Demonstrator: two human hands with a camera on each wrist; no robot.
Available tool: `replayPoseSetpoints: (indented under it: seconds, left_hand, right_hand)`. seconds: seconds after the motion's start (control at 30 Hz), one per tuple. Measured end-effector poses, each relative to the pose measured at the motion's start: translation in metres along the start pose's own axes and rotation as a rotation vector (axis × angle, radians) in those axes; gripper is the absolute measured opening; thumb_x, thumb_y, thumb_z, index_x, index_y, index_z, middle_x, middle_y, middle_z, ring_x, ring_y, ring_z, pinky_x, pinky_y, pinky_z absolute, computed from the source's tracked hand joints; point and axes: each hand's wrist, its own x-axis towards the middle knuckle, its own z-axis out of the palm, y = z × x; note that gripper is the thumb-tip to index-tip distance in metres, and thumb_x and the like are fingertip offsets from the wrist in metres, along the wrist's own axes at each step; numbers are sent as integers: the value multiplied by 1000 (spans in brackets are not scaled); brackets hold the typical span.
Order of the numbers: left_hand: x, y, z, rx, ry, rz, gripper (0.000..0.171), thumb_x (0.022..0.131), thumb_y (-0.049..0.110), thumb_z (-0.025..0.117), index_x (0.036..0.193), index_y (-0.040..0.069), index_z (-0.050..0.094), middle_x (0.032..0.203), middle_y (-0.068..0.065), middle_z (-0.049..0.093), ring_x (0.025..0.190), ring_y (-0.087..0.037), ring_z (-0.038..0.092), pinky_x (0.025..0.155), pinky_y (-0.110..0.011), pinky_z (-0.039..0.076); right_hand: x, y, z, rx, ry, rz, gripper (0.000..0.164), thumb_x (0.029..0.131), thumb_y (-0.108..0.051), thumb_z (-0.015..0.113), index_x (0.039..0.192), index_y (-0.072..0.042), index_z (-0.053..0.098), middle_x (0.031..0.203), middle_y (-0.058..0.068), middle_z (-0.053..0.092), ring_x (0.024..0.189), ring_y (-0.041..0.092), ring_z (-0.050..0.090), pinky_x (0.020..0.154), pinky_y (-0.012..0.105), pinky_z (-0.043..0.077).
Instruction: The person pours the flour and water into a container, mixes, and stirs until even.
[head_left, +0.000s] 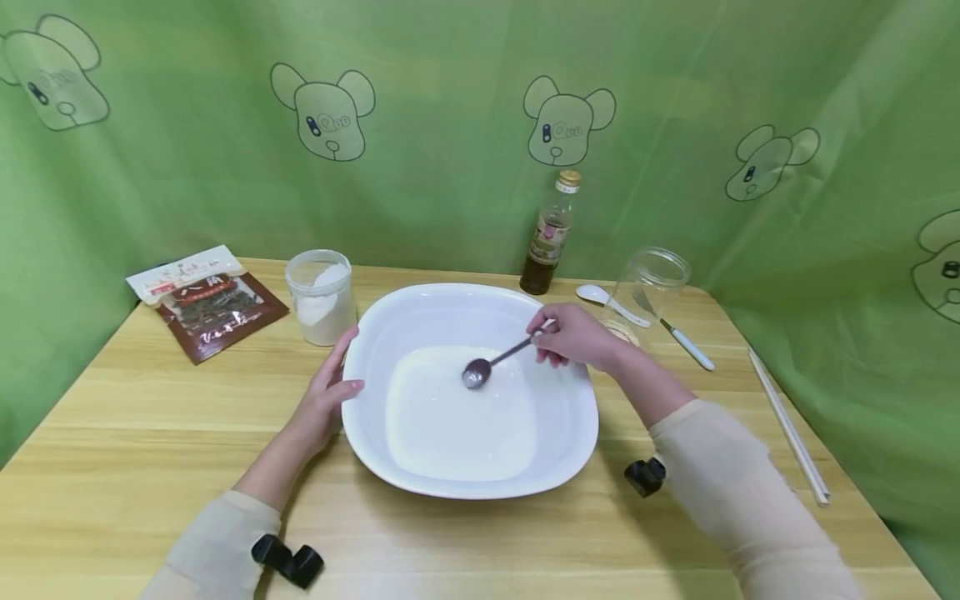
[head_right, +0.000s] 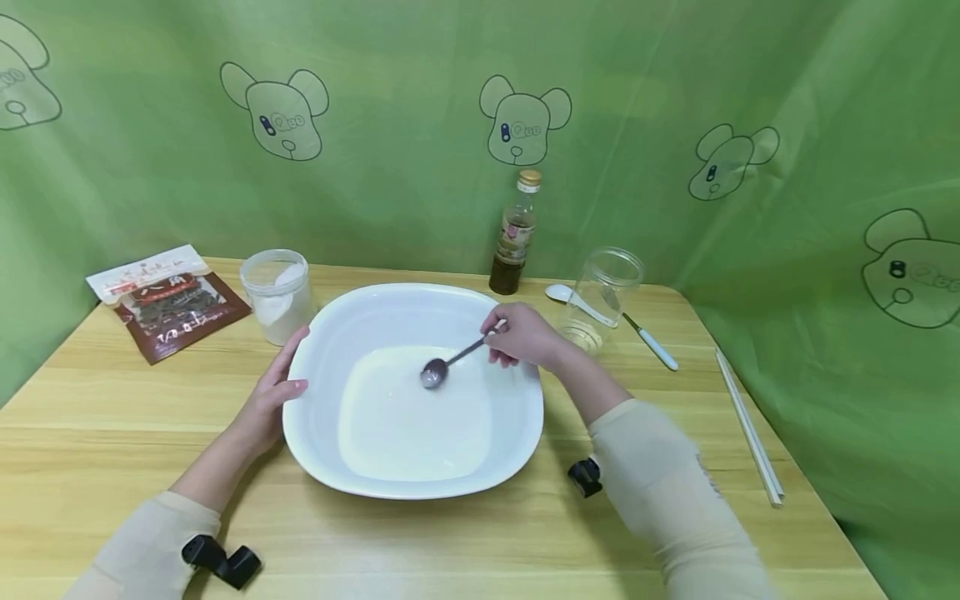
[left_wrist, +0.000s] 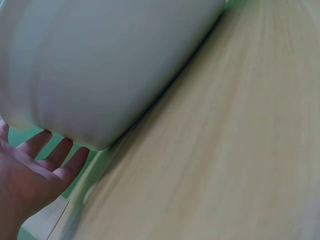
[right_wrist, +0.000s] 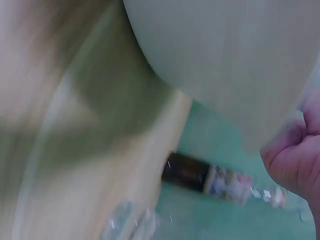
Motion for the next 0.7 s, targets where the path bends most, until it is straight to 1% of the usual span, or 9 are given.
replayPoseSetpoints:
  seconds: [0.07, 0.13, 0.23, 0.37, 0.43, 0.53, 0.6, 0.63, 0.7]
  left_hand:
    - [0, 0, 0, -5, -4, 2, 72, 74, 3, 44, 139, 13, 14, 132, -24, 25, 96, -22, 50, 73, -34, 49]
    - [0, 0, 1, -9, -5, 4, 72, 74, 3, 44, 139, 13, 14, 132, -24, 25, 97, -23, 50, 74, -36, 49]
    - [-1, 1, 3, -15, -11, 6, 72, 75, 2, 43, 139, 13, 13, 132, -24, 24, 98, -25, 49, 76, -38, 48]
    - [-1, 1, 4, -12, -16, 9, 71, 76, 1, 42, 139, 13, 12, 134, -23, 23, 100, -24, 48, 77, -36, 47]
    - [-1, 0, 2, -6, -15, 11, 71, 76, 2, 43, 139, 14, 13, 134, -22, 22, 101, -23, 48, 76, -34, 48]
    - [0, -4, -2, 8, -25, 32, 71, 76, 7, 47, 139, 17, 15, 134, -22, 22, 99, -21, 48, 75, -34, 48]
    - [1, -6, -3, 12, -36, 51, 72, 76, 13, 51, 139, 20, 17, 133, -21, 25, 98, -19, 49, 73, -34, 49]
    - [1, -7, -4, 2, -49, 73, 70, 77, 13, 52, 139, 21, 19, 132, -20, 27, 97, -19, 50, 72, -34, 49]
    - [1, -8, -4, 4, -61, 89, 70, 77, 17, 55, 138, 24, 20, 130, -19, 29, 96, -19, 50, 71, -34, 50]
  right_hand:
    - [8, -3, 12, 33, 16, -18, 15, 83, -2, 50, 97, 4, 51, 64, 13, 59, 47, 16, 51, 42, 24, 44]
    - [14, -8, 24, 68, -10, -44, 15, 83, -2, 50, 97, 4, 51, 64, 13, 59, 46, 16, 50, 42, 24, 44]
    - [17, -14, 40, 104, -106, -79, 14, 83, -2, 50, 96, 3, 51, 63, 13, 59, 44, 14, 48, 39, 22, 40]
    - [6, -20, 50, 114, -258, -97, 11, 82, -2, 50, 93, 0, 53, 61, 14, 59, 40, 13, 45, 37, 22, 35]
    - [-2, -21, 48, 98, -316, -92, 10, 82, -2, 51, 92, -1, 54, 60, 14, 59, 39, 13, 44, 37, 23, 34]
    - [-16, -19, 37, 50, -358, -74, 9, 82, -3, 51, 90, -2, 55, 59, 14, 58, 38, 13, 43, 37, 22, 33]
    - [-25, -16, 26, 15, -351, -59, 9, 82, -3, 51, 90, -2, 55, 58, 13, 58, 38, 12, 42, 36, 20, 34]
    - [-28, -14, 20, -1, -338, -49, 9, 81, -3, 51, 90, -1, 55, 57, 12, 57, 38, 12, 41, 35, 20, 34]
    - [-34, -9, 8, -32, -304, -35, 10, 81, -2, 51, 90, 0, 55, 57, 12, 56, 39, 12, 42, 35, 19, 35]
